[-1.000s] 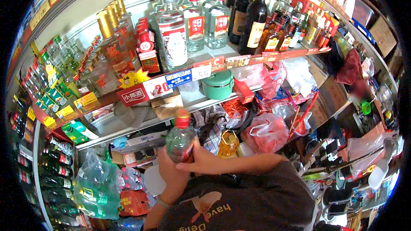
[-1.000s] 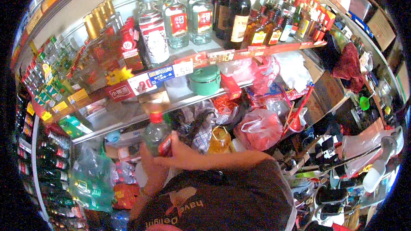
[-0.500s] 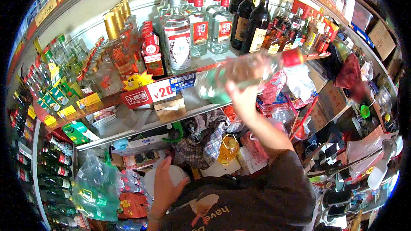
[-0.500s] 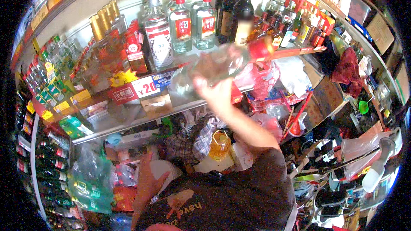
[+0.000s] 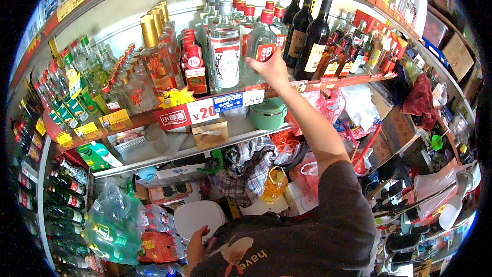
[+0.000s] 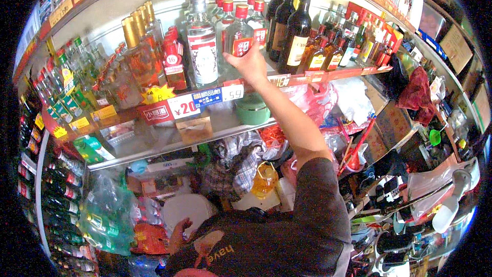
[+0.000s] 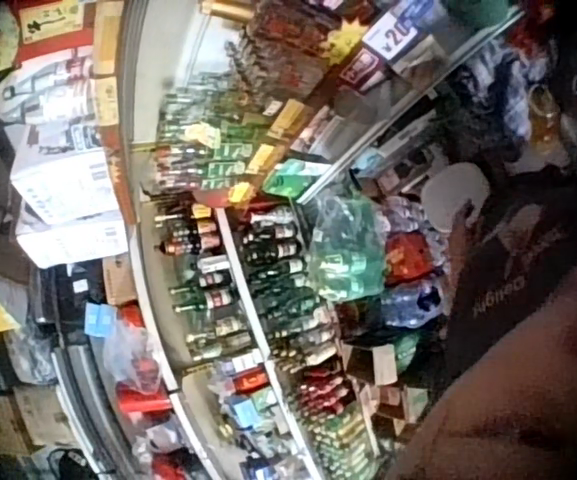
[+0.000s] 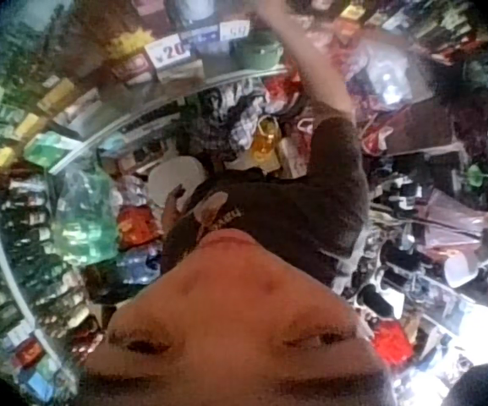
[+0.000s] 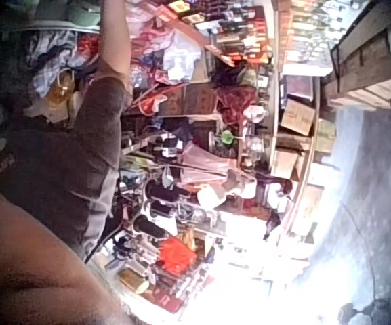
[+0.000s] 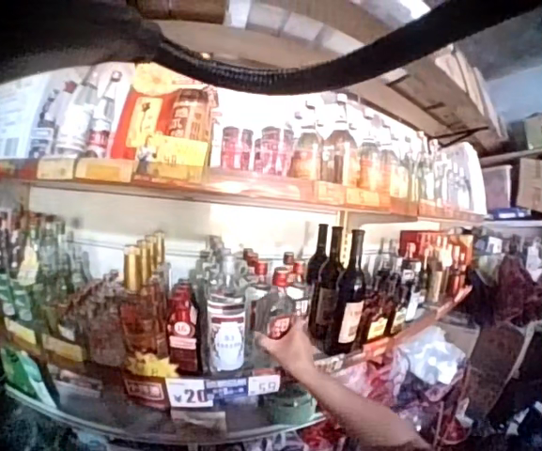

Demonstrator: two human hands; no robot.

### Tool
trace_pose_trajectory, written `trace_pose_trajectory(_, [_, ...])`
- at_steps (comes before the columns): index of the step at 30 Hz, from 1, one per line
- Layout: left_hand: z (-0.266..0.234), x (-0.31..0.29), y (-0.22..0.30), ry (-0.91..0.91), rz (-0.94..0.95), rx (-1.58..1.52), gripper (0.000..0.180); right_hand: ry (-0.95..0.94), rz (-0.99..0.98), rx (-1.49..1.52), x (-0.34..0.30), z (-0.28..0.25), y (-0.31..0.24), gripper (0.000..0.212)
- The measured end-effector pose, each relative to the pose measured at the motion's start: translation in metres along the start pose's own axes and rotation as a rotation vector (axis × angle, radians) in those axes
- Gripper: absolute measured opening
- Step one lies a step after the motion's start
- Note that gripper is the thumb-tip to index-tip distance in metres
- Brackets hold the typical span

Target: The person wipes the top edges of shelves using a yellow cloth, moving bottles aside and returning them.

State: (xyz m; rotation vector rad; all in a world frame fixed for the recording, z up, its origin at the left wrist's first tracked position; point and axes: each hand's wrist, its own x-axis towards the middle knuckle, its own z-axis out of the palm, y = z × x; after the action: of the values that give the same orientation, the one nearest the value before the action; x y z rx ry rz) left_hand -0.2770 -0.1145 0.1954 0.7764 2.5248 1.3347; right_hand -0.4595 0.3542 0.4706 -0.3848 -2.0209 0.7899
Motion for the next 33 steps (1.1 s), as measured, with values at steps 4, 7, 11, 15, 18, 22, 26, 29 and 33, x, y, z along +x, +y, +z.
trace_pose_trajectory(4, [-0.009, -0.002, 0.014, 0.028, -0.027, -0.003, 0.052, -0.023, 0.022, -0.059, 0.003, 0.004, -0.003, 0.09])
trace_pose_trajectory(7, [-0.017, -0.003, 0.022, 0.0, -0.063, 0.097, 0.051, -0.075, -0.024, -0.087, 0.007, 0.008, 0.004, 0.093])
trace_pose_trajectory(11, [-0.015, -0.002, 0.014, 0.001, -0.05, 0.075, 0.049, -0.053, -0.007, -0.116, 0.002, 0.009, 0.003, 0.095])
trace_pose_trajectory(15, [-0.009, 0.002, -0.003, 0.019, 0.048, -0.01, 0.05, -0.098, 0.057, -0.034, 0.0, 0.012, 0.012, 0.099])
trace_pose_trajectory(18, [-0.017, 0.008, -0.004, -0.045, 0.081, 0.048, 0.052, 0.029, -0.056, 0.036, -0.009, 0.009, 0.015, 0.089])
trace_pose_trajectory(22, [-0.026, 0.006, -0.001, -0.061, 0.059, 0.085, 0.053, 0.295, -0.293, 0.033, -0.045, -0.017, 0.0, 0.062])
trace_pose_trajectory(26, [-0.027, 0.005, -0.012, -0.116, 0.091, 0.003, 0.051, 0.103, -0.223, 0.156, -0.128, -0.051, -0.001, 0.043])
trace_pose_trajectory(29, [-0.026, 0.012, -0.024, -0.216, 0.154, -0.003, 0.05, -0.369, -0.238, 0.039, -0.2, -0.091, 0.017, 0.037])
trace_pose_trajectory(33, [-0.029, 0.026, -0.021, -0.422, 0.204, 0.04, 0.048, -0.835, 0.082, -0.032, -0.288, -0.168, 0.005, 0.032])
